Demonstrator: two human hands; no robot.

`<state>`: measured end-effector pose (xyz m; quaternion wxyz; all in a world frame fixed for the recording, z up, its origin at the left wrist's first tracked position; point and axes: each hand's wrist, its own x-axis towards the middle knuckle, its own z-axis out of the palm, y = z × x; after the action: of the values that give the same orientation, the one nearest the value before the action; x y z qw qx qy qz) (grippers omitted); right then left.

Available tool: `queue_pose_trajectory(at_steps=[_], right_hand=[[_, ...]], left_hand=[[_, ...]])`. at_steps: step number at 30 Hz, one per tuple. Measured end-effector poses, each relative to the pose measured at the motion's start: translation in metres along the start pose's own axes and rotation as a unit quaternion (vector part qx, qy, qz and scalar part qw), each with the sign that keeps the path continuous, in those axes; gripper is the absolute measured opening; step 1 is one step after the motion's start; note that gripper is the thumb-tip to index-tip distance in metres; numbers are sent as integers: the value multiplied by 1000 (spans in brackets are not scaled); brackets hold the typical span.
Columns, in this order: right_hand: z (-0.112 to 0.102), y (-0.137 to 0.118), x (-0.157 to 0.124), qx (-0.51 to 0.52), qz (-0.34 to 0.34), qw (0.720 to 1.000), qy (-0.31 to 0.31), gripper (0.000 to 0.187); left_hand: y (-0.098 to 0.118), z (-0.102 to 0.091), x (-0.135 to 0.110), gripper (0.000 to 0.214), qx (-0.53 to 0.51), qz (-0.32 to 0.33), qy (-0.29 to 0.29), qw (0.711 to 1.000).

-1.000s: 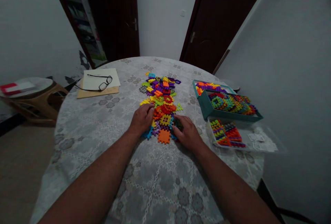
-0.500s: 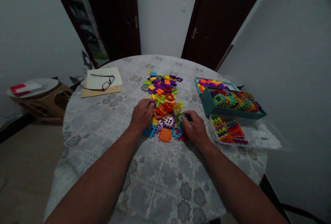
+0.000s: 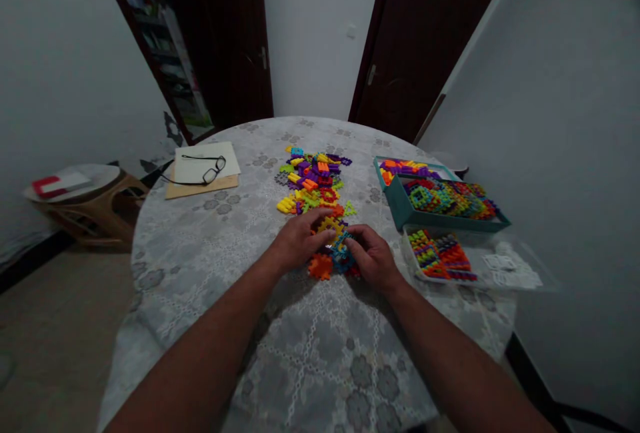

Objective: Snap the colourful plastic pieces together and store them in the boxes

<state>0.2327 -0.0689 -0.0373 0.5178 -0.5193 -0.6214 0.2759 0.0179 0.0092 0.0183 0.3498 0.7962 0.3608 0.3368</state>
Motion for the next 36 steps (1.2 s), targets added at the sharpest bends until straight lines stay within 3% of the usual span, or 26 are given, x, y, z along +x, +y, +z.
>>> queue_pose_trajectory(at_steps=[2,7,11,15,18,21,25,32,36], right_hand=[[2,-6,0,-24,8,1000,-5,24],[-1,-9,4,-130,-4,991,37,23],[-7,-2,5,-101,-12,993,62,22],[-4,-9,1,-27,-44,998,21,22],[3,-20,-3,-27,-107,993,-32,24],[8,-25,-6,-40,-161,984,-71,33],[14,-24,-9,-61,-178,976,-113,43],[27,-27,-19,-104,-185,965,-156,29],[22,-25,-17,-126,-186,958,-176,25]], left_hand=[[2,0,-2,32,0,-5,4,1000],[3,-5,-13,16,108,39,133,984],[1,-10,-28,21,66,-51,193,978],[-3,-2,-44,28,-52,-132,161,977],[-5,7,-54,28,-103,-148,127,975],[-4,10,-62,29,-66,-121,111,984],[2,8,-79,33,-61,-79,74,992],[5,5,-111,34,-57,-89,0,994],[2,6,-112,28,-32,-97,11,995]])
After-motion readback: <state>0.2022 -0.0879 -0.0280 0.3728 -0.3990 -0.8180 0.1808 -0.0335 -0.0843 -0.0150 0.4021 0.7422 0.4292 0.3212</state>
